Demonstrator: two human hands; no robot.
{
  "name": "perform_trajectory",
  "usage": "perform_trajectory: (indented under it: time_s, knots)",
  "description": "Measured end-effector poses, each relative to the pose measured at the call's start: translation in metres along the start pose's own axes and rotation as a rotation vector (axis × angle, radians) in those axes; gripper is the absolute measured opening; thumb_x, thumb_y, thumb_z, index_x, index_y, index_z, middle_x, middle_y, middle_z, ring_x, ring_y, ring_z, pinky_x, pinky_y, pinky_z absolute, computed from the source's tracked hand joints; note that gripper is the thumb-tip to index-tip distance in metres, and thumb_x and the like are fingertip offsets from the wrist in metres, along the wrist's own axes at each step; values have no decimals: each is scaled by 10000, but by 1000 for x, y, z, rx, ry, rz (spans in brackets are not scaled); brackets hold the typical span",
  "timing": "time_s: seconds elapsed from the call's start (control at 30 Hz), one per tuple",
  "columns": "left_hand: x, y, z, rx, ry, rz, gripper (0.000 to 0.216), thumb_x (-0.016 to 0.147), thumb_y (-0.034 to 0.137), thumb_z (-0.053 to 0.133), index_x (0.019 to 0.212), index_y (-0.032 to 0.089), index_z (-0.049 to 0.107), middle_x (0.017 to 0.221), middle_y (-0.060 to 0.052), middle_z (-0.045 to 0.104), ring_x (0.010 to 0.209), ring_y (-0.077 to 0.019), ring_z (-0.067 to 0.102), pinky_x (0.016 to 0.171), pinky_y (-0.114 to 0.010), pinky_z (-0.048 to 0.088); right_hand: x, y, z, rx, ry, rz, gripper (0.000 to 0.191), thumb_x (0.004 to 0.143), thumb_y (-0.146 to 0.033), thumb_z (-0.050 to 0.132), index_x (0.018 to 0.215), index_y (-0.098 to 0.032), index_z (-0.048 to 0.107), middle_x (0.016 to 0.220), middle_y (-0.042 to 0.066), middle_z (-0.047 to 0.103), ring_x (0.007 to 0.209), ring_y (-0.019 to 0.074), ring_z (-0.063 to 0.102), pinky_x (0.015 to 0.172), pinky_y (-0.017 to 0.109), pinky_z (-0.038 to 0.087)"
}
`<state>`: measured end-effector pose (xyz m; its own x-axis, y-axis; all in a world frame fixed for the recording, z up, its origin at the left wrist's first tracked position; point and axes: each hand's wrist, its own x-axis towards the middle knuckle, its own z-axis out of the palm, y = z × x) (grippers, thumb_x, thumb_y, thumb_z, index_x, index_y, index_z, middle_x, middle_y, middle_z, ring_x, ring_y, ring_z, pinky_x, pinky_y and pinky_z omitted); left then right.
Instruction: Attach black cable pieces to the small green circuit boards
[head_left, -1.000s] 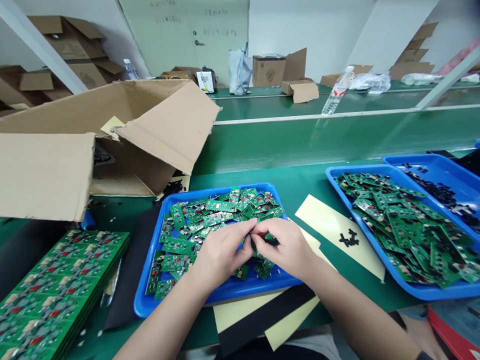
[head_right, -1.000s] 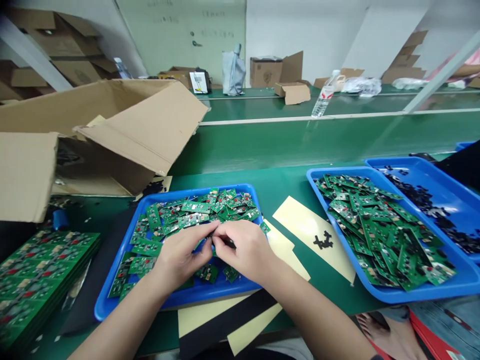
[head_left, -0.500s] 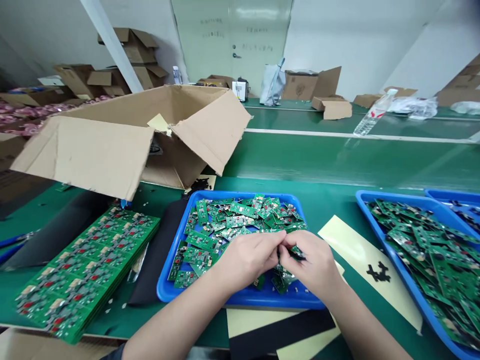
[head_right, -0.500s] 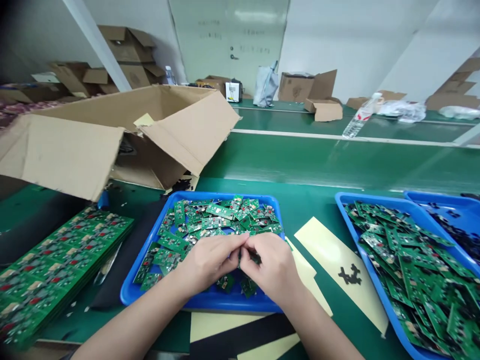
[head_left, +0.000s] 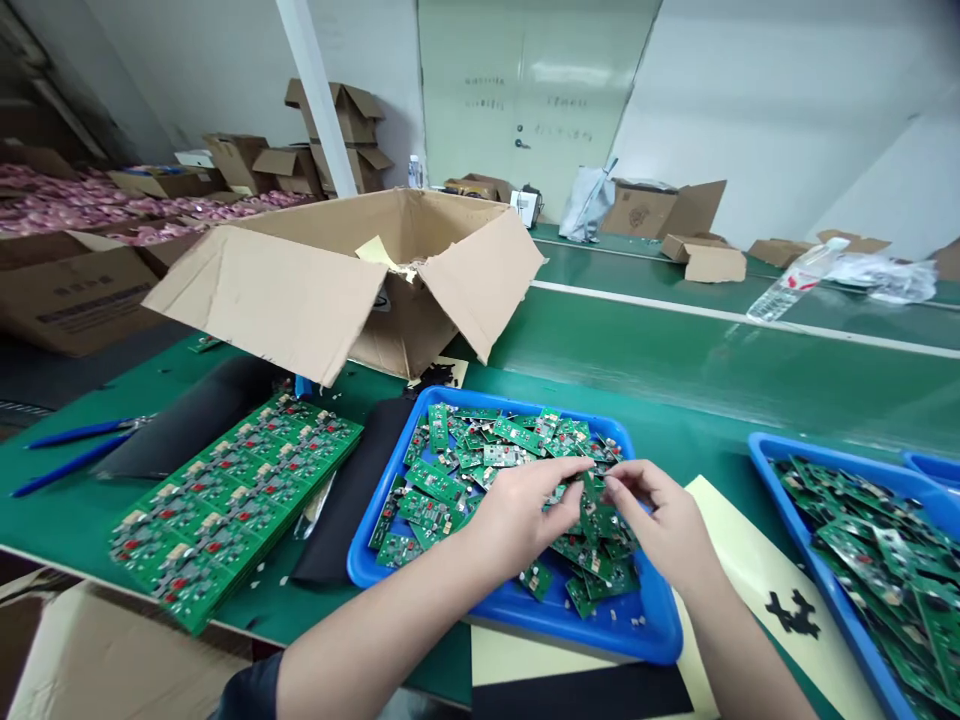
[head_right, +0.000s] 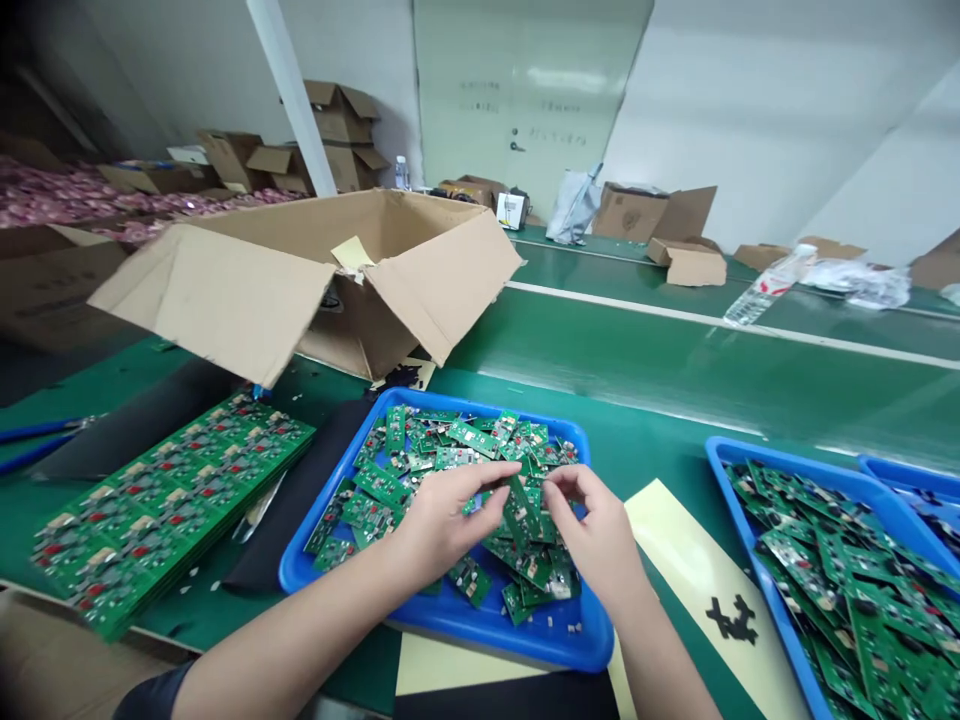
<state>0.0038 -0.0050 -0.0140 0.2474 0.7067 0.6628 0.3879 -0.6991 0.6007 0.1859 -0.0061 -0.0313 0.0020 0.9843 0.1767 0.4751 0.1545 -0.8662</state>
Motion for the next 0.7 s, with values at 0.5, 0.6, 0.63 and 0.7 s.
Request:
perform_trajectory:
  time_s: [0.5,0.6,0.63,0.7]
  knots:
    - [3,-5,0,-238,16,-372,252,814,189,502,959,141,703,736,-47,719,558,-122,606,542,-212,492,-5,-13,20,487,-3,132,410,625,-406,794,904,-203,573,752,-2,615,726,149,617,669,252,535]
    - [4,-3,-1,-232,36,-377,251,813,191,491,940,142,702,726,-45,709,571,-124,593,575,-224,490,-9,-22,17,427,35,105,377,650,-389,776,895,-202,558,748,-1,616,719,155,627,681,268,550]
    - [3,-2,-1,-233,35,-379,245,802,181,494,924,141,703,703,-40,700,564,-122,585,575,-223,486,-12,-25,15,396,35,101,376,644,-379,780,889,-201,556,743,0,617,703,158,630,667,271,556]
    - [2,1,0,-237,27,-389,235,775,151,496,887,140,703,662,-25,679,540,-114,564,550,-212,469,-20,-28,12,333,59,90,373,631,-362,787,878,-201,559,732,-2,616,680,160,635,640,264,563]
